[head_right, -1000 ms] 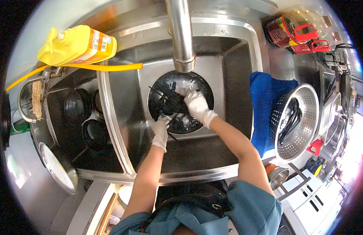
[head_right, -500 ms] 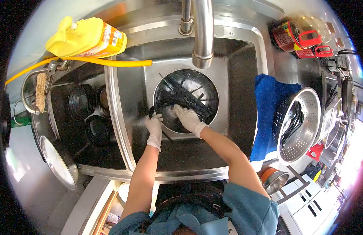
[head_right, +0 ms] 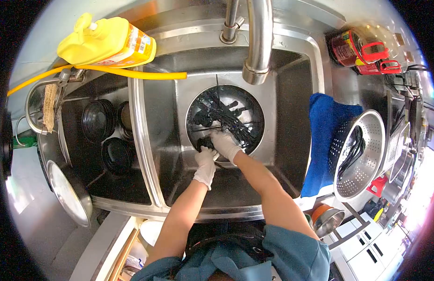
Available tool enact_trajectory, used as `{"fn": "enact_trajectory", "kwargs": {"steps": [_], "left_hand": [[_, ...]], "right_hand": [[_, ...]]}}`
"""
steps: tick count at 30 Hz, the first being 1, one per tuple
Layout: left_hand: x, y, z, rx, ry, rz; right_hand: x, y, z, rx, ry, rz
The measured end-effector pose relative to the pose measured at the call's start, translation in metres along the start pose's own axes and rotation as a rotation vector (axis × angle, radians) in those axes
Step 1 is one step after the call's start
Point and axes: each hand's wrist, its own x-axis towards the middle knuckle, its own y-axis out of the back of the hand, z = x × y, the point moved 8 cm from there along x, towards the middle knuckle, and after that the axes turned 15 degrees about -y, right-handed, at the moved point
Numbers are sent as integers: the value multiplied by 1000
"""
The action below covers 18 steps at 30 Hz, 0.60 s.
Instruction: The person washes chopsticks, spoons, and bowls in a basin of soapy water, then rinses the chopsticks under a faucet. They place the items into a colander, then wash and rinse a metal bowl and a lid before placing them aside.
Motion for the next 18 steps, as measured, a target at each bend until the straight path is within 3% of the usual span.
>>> {"fn": "enact_trajectory", "kwargs": {"steps": [1, 3, 6, 8, 9, 11, 12, 13, 14, 16, 18], "left_hand": [[-15, -5, 23, 56, -99, -2], [-18, -9, 56, 65, -212, -63], [-10, -11, 113, 296, -547, -40], [-3, -10, 131, 283, -521, -44], [-4, -13, 136, 273, -494, -47], [-19, -29, 140, 258, -456, -123], [-25, -38, 137, 245, -414, -198], [-29, -49, 132, 247, -461, -427], [-37, -55, 135, 351, -616, -473], [-55, -65, 129, 328, -655, -538], [-47, -62, 119, 259, -544, -513]], "right_hand": [[6, -16, -11, -138, 214, 217], [6, -20, -8, -190, 229, 199], [7, -23, -5, -184, 265, 181], [-5, 20, -1, 193, 243, 259], [-8, 30, -5, 191, 246, 262], [-18, 68, 4, 708, 146, 408], [-24, 78, -3, 707, 147, 410], [-21, 77, -3, 847, 27, 238], [-19, 68, -5, 982, -95, 63], [-19, 62, -17, 924, -82, 277], [-20, 63, -22, 836, -91, 357]]}}
